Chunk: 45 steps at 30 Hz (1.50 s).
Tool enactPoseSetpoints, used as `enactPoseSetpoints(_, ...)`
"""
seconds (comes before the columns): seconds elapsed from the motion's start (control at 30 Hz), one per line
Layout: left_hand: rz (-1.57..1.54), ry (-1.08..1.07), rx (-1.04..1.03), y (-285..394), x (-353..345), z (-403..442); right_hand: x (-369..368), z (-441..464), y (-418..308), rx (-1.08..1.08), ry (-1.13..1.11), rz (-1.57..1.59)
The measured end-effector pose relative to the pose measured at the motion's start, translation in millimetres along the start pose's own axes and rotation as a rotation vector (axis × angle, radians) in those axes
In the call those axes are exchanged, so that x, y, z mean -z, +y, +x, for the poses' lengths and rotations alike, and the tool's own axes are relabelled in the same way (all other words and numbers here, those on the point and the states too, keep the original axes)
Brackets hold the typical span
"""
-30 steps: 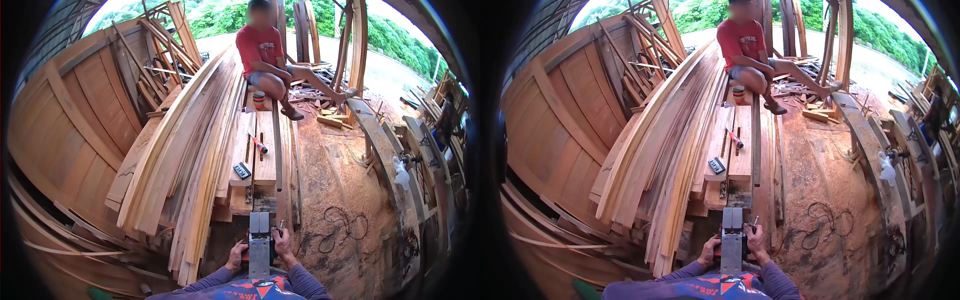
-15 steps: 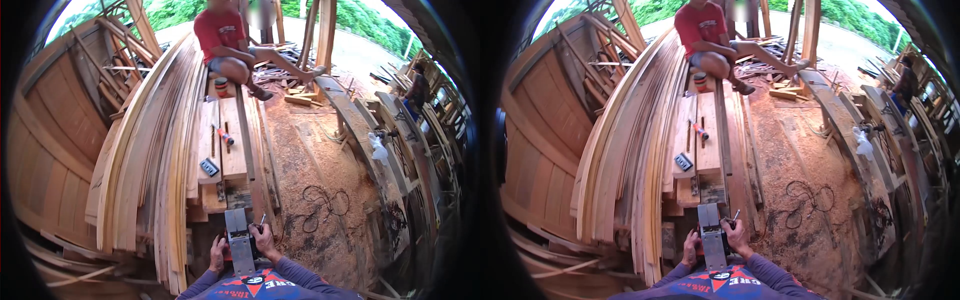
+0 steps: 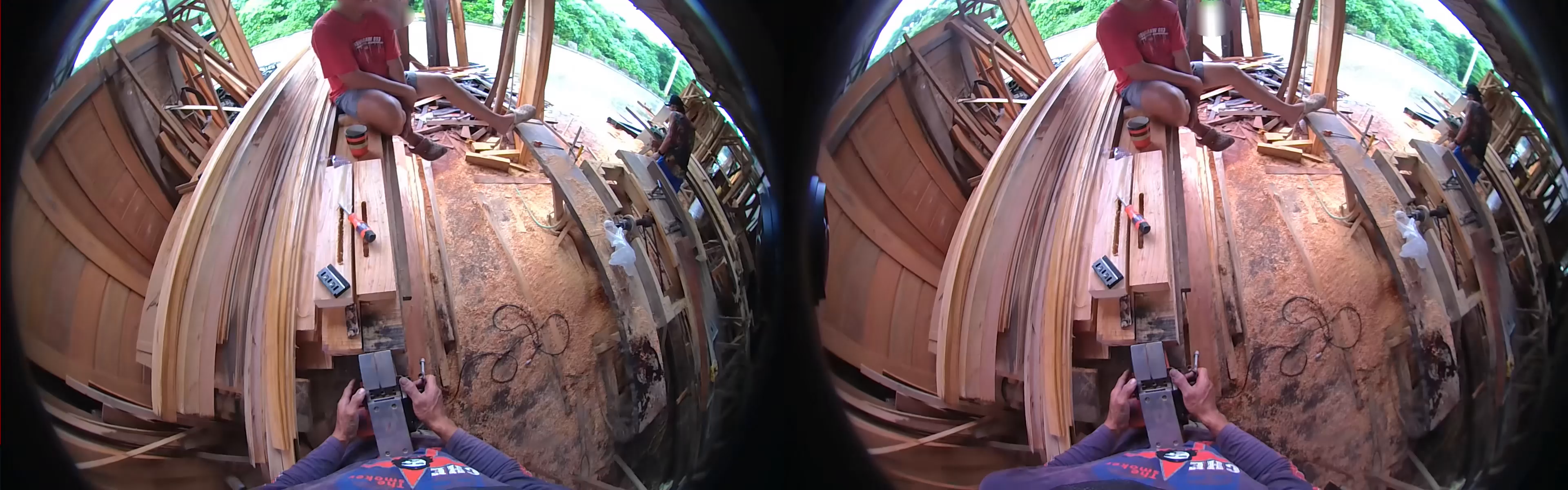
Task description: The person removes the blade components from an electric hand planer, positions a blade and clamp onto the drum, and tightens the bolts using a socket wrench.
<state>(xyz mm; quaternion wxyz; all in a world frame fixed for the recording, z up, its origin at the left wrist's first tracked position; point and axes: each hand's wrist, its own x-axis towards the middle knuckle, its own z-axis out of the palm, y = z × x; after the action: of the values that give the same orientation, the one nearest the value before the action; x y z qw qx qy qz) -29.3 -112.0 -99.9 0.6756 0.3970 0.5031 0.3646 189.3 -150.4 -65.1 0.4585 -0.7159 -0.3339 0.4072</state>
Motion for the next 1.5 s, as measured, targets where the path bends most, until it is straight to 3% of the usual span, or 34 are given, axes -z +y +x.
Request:
enactPoseSetpoints(0.13, 0.061, 0.045, -0.062, 42.2, -12.6, -6.3, -3.4, 3.5, 6.2, 0.008, 0.006, 0.046)
enactPoseSetpoints(0.2, -0.080, 0.067, -0.120, 25.5, 0.0, 10.8, -8.2, 9.8, 28.6, 0.024, 0.004, 0.018)
enactPoseSetpoints(0.23, 0.224, 0.212, -0.344, 32.0, 2.4, 18.6, -4.7, 5.6, 16.9, 0.016, 0.005, 0.001)
enactPoseSetpoints(0.3, 0.134, 0.259, -0.401, 72.4, -9.1, 15.7, -4.9, 1.9, 14.6, -0.003, -0.009, 0.082)
enactPoseSetpoints(0.43, 0.218, 0.364, -0.386, 81.8, 14.6, 63.6, -5.0, 1.8, 20.2, 0.007, 0.003, 0.016)
enactPoseSetpoints(0.5, 0.429, 0.464, -0.550, 110.4, 11.5, 77.3, -3.2, 1.5, 16.9, 0.020, 0.007, -0.086)
enactPoseSetpoints(0.6, 0.455, 0.466, -0.590, 135.1, -1.2, 96.7, -10.0, 5.1, 34.2, 0.083, 0.012, 0.020)
enactPoseSetpoints(0.63, 0.514, 0.409, -0.476, 157.2, -12.6, 88.3, -10.1, 2.4, 29.8, 0.098, 0.014, 0.036)
enactPoseSetpoints(0.77, 1.052, 0.339, -0.460, 130.4, -15.2, 120.4, -11.1, 1.4, 34.6, 0.082, 0.021, -0.022)
enactPoseSetpoints(0.83, 1.138, 0.287, -0.363, 129.6, -29.1, 116.8, -15.9, 6.4, 45.6, 0.080, 0.023, 0.019)
enactPoseSetpoints(0.9, 1.169, 0.337, -0.402, 123.0, -33.3, 116.8, -15.9, 1.1, 46.4, 0.044, 0.034, 0.059)
enactPoseSetpoints(1.3, 0.957, 0.262, -0.546, 115.6, -2.0, 119.1, -7.6, -3.3, 13.5, 0.094, 0.021, -0.052)
enactPoseSetpoints(1.5, 0.645, 0.451, -0.846, 176.6, -15.3, 136.0, -3.3, -1.5, 22.2, 0.090, 0.009, -0.079)
